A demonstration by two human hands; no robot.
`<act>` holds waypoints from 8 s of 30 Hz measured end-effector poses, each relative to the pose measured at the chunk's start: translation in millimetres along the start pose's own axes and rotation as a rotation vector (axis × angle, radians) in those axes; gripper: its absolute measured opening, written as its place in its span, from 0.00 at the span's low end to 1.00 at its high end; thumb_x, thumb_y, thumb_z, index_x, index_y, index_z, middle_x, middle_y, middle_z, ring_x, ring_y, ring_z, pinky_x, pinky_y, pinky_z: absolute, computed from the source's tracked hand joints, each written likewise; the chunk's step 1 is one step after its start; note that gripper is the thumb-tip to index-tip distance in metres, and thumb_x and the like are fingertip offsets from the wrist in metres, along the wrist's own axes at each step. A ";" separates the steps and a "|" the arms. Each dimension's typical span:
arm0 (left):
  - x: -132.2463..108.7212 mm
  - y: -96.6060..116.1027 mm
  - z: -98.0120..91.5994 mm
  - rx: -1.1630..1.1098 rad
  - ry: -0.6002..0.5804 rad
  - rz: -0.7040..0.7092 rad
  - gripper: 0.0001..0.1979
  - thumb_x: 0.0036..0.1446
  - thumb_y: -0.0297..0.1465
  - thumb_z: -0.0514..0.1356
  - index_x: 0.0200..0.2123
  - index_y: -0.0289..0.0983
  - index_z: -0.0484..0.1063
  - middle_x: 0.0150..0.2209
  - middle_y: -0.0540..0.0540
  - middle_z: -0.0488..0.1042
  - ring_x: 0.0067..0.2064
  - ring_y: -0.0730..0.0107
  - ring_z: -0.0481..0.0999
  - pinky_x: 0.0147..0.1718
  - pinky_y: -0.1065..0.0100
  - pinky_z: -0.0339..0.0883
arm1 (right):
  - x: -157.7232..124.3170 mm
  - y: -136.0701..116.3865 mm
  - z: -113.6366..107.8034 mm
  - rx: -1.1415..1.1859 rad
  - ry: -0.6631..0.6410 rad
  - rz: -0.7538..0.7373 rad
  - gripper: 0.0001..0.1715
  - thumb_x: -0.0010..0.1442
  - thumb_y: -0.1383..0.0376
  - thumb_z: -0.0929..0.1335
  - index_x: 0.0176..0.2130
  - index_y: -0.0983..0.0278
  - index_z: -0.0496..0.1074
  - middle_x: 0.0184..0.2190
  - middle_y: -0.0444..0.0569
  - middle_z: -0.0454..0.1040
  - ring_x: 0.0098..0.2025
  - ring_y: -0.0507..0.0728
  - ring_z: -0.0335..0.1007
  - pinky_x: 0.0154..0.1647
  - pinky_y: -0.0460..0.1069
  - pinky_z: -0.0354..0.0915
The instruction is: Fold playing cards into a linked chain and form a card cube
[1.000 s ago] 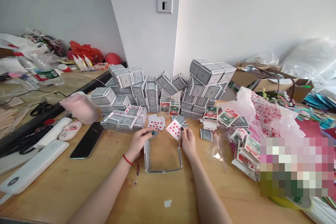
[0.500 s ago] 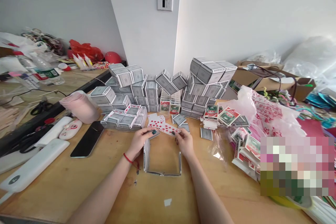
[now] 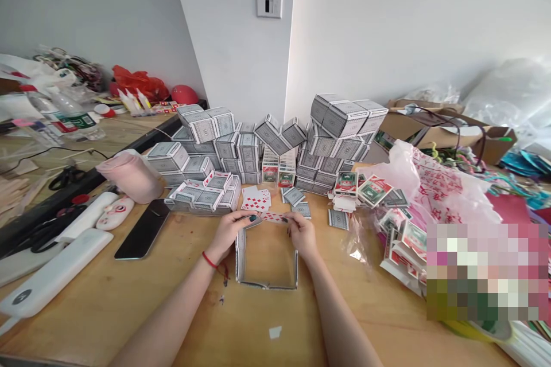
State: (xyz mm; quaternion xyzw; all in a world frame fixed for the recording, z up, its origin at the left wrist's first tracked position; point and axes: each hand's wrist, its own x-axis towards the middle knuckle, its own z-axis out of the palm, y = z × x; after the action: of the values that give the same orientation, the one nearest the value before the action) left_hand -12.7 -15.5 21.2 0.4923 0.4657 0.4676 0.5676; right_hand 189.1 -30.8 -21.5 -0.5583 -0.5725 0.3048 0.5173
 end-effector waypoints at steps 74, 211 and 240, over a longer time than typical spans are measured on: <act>-3.0 -2.9 9.1 0.114 -0.218 0.072 0.05 0.48 0.29 0.56 0.31 0.35 0.69 0.33 0.48 0.71 0.38 0.68 0.69 0.41 0.67 0.62 | -5.3 -1.7 9.4 -0.228 -0.095 -0.178 0.15 0.55 0.67 0.60 0.33 0.60 0.75 0.27 0.47 0.76 0.26 0.53 0.69 0.29 0.47 0.65; -5.8 -11.1 19.3 -0.112 -0.162 0.138 0.05 0.37 0.25 0.65 0.20 0.35 0.71 0.29 0.46 0.76 0.44 0.59 0.73 0.48 0.59 0.61 | -20.6 -29.1 29.9 -0.203 -0.323 -0.247 0.19 0.55 0.72 0.57 0.43 0.61 0.69 0.39 0.50 0.75 0.41 0.57 0.72 0.40 0.51 0.67; -3.2 -12.5 22.7 -0.142 -0.199 0.042 0.05 0.42 0.31 0.62 0.23 0.34 0.75 0.31 0.44 0.78 0.34 0.63 0.76 0.37 0.64 0.68 | -20.9 -22.4 34.2 -0.438 -0.270 -0.317 0.15 0.55 0.75 0.56 0.27 0.64 0.67 0.22 0.47 0.72 0.24 0.53 0.67 0.27 0.45 0.62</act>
State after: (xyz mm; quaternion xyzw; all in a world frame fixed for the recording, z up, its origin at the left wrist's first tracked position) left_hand 10.3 -22.5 10.8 0.5044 0.3625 0.4600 0.6345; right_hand 146.6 -47.2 -15.6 -0.5147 -0.7683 0.1611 0.3448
